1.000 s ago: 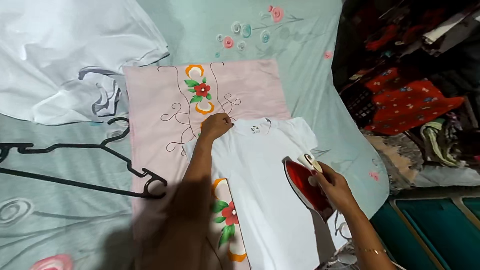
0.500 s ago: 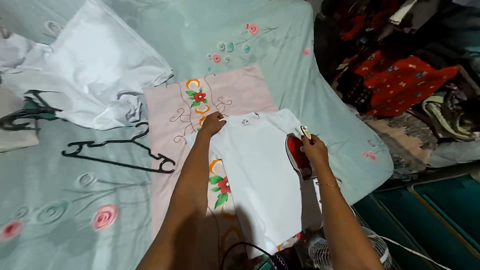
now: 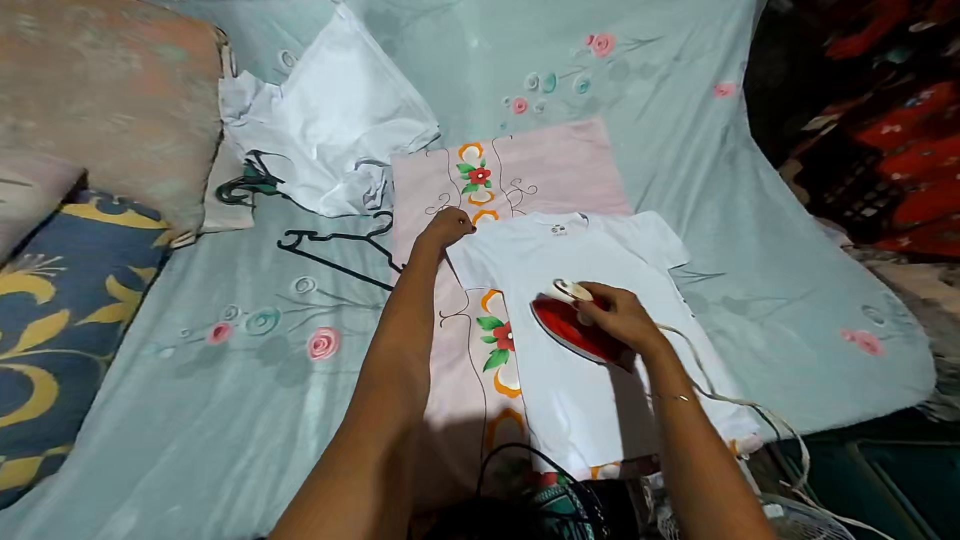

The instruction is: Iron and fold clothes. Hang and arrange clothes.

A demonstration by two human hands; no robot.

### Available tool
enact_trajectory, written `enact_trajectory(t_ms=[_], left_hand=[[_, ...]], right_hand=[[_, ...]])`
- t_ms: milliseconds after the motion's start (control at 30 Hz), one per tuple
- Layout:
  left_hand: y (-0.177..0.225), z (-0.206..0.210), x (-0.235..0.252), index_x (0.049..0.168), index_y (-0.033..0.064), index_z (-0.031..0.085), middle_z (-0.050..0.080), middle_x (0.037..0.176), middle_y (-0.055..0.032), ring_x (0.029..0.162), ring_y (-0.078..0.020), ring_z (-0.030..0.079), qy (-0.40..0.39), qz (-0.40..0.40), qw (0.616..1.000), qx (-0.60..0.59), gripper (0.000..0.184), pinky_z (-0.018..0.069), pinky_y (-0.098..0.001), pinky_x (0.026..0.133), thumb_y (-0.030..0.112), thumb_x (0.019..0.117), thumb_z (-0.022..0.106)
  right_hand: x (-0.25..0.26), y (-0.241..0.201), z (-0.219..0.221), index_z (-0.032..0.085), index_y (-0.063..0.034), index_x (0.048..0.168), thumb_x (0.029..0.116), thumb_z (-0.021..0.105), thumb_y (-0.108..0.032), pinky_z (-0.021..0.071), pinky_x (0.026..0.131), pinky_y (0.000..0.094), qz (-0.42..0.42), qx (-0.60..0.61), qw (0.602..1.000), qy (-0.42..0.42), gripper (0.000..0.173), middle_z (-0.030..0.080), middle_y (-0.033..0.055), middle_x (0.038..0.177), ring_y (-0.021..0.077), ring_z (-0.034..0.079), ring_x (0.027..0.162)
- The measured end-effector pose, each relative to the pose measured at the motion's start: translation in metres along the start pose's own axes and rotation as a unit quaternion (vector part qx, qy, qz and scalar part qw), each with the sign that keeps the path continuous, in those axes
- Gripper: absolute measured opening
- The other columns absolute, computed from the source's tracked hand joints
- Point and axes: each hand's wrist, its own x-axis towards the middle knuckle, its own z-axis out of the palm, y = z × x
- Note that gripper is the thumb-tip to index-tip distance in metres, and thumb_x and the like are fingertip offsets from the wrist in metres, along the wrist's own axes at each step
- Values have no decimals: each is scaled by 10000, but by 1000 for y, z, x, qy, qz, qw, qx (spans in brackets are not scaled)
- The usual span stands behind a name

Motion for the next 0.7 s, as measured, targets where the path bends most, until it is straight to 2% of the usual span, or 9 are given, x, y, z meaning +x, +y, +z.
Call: enact_trajectory(t_ms=[67, 133, 267, 367, 533, 633, 700], left_hand=[[-3, -3, -5, 1090, -98, 698, 672, 1122, -301, 1124, -430, 627, 16, -6, 1000, 1, 285, 443, -611, 1025, 170, 1031, 621], [-6, -4, -7, 1088, -98, 698, 674, 1122, -300, 1119, -433, 630, 35, -6, 999, 5, 290, 447, -612, 1021, 178, 1025, 633], [-3, -5, -8, 1088, -91, 695, 676, 1104, -297, 1108, -431, 637, 54, -19, 998, 12, 293, 457, -608, 1011, 189, 1024, 635], [-5, -4, -9, 1113, -99, 688, 671, 1154, -302, 1157, -437, 627, 62, -20, 998, 13, 310, 446, -607, 1041, 193, 1028, 630], [-9, 5, -7, 1130, -99, 686, 673, 1158, -305, 1154, -443, 634, 76, -16, 997, -11, 314, 453, -614, 1042, 190, 1030, 620], [-6, 9, -7, 1130, -93, 683, 678, 1113, -304, 1104, -443, 646, 76, -27, 996, -27, 332, 466, -621, 1006, 219, 1025, 634], [-6, 10, -8, 1167, -85, 672, 675, 1136, -310, 1117, -459, 644, 72, -36, 996, -31, 369, 466, -646, 1008, 252, 1017, 652]], right_hand=[[27, -19, 20, 665, -85, 1336, 1020, 612, -344, 511, 959, 552, 16, -26, 999, -8, 413, 719, 178, 1132, 314, 687, 1048], [47, -34, 32, 654, -122, 1363, 1027, 612, -401, 486, 991, 582, 20, -53, 997, -46, 439, 717, 178, 1164, 339, 675, 1102], [53, -41, 34, 640, -138, 1381, 1017, 618, -426, 502, 964, 549, 10, -55, 991, -118, 465, 717, 160, 1147, 301, 681, 1054], [41, -31, 27, 643, -121, 1375, 1020, 603, -399, 519, 927, 525, 5, -56, 992, -109, 452, 724, 150, 1098, 279, 689, 992], [37, -49, 42, 642, -139, 1378, 1043, 572, -421, 480, 994, 584, 28, -92, 993, -69, 444, 707, 180, 1191, 346, 664, 1130], [37, -59, 50, 635, -141, 1386, 1040, 564, -438, 465, 1003, 599, 7, -103, 990, -92, 463, 698, 181, 1220, 357, 649, 1161], [32, -57, 46, 639, -140, 1380, 1035, 574, -435, 468, 1009, 587, -4, -92, 990, -111, 459, 695, 171, 1233, 337, 650, 1162]])
